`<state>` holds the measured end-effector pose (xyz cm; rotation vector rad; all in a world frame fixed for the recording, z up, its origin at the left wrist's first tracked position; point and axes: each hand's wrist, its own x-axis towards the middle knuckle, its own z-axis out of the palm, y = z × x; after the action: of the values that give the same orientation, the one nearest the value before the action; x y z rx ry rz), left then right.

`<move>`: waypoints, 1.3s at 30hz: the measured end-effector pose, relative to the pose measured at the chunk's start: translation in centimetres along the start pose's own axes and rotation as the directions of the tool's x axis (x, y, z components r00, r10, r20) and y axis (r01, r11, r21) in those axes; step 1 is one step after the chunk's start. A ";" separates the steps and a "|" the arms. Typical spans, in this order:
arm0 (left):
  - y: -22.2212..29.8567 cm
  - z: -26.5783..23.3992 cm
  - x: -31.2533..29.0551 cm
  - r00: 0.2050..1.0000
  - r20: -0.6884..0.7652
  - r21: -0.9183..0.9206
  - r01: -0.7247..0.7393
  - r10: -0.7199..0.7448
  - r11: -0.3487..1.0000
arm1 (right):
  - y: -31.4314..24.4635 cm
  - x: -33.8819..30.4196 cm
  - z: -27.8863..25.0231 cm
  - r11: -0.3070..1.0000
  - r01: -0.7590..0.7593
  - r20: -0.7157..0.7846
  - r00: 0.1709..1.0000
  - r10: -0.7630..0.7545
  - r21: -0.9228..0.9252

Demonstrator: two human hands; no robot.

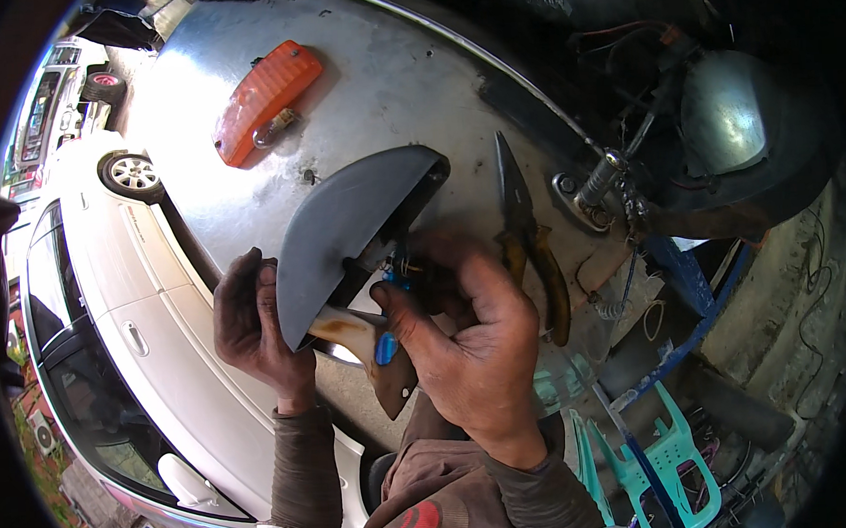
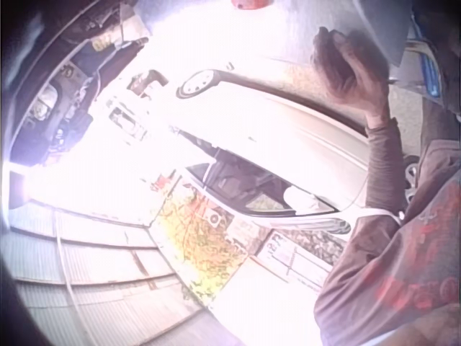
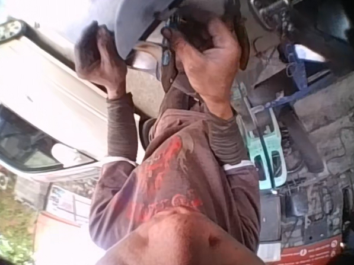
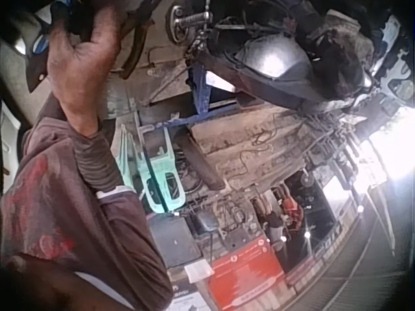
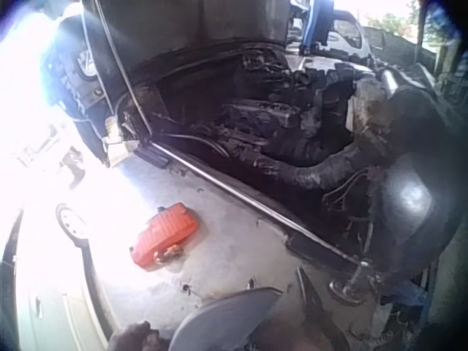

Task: The person removes a vehicle light cover using a screwdriver and pliers, then uses a bench grinder to smooth a small metal component. The person handles wires and small parts throughout the process.

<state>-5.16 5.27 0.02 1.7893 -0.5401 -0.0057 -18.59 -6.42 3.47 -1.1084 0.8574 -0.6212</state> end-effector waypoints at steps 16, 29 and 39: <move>3.5 0.3 4.3 0.949 0.295 -0.042 0.127 -0.109 0.991 | -0.5 -0.4 -0.4 0.994 0.018 -0.043 0.999 -0.023 -0.106; 3.6 2.4 7.1 0.782 0.620 0.041 0.046 -0.062 0.998 | -0.5 -0.3 -0.4 0.997 -0.050 -0.036 0.998 0.052 0.054; 4.3 2.1 7.4 0.764 0.637 0.042 0.099 -0.103 0.994 | -0.6 -0.3 -0.7 1.000 -0.030 -0.016 0.999 0.030 0.007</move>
<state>-0.69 -0.09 5.33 1.7998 -0.9245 -0.7198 -19.39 -6.74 4.03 -1.0840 0.8835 -0.6086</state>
